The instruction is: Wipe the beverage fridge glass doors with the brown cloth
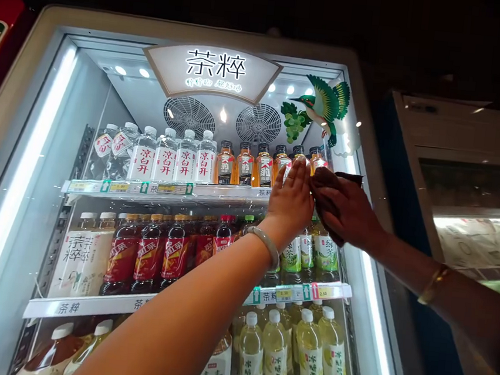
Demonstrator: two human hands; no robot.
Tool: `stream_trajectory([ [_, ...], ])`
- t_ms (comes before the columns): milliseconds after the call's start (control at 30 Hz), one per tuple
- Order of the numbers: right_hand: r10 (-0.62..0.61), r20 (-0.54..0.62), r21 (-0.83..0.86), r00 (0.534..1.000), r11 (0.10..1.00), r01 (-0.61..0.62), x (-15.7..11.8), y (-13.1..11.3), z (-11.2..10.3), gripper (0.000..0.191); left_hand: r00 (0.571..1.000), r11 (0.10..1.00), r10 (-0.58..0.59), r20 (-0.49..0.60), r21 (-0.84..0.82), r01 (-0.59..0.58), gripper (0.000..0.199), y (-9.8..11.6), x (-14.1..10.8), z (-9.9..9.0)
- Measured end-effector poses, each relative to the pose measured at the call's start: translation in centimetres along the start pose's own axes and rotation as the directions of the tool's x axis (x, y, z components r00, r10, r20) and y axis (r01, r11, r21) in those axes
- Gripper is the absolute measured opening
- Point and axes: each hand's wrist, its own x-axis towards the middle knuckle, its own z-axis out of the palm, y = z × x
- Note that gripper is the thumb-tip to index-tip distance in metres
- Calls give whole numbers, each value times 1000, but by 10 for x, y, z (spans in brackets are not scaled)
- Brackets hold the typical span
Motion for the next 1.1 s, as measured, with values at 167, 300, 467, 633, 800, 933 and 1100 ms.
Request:
stream_trajectory([
  [167,342,10,-134,940,932,-337,23,42,-11,48,998,1000,22,59,15,-22,61,0,-2,-8],
  [300,451,-111,-148,885,873,-464,57,1,9,45,998,999,48,43,19,-49,61,-19,9,-19],
  [467,35,29,-30,999,999,-34,30,-20,6,42,998,999,-34,54,28,33,63,-42,13,-23],
  [633,281,7,-139,960,951,-277,47,9,3,50,997,998,-44,59,41,41,63,-39,11,-21],
  [800,399,-118,-87,909,908,-409,69,-38,26,44,995,1000,-8,102,20,6,63,-47,8,-30],
  [933,60,-31,7,998,998,-60,41,-44,15,38,992,998,53,110,15,-55,64,-64,-6,-38],
  [1100,206,-88,-9,975,978,-207,56,-36,18,38,993,999,37,112,13,-39,64,-81,-20,-45],
])
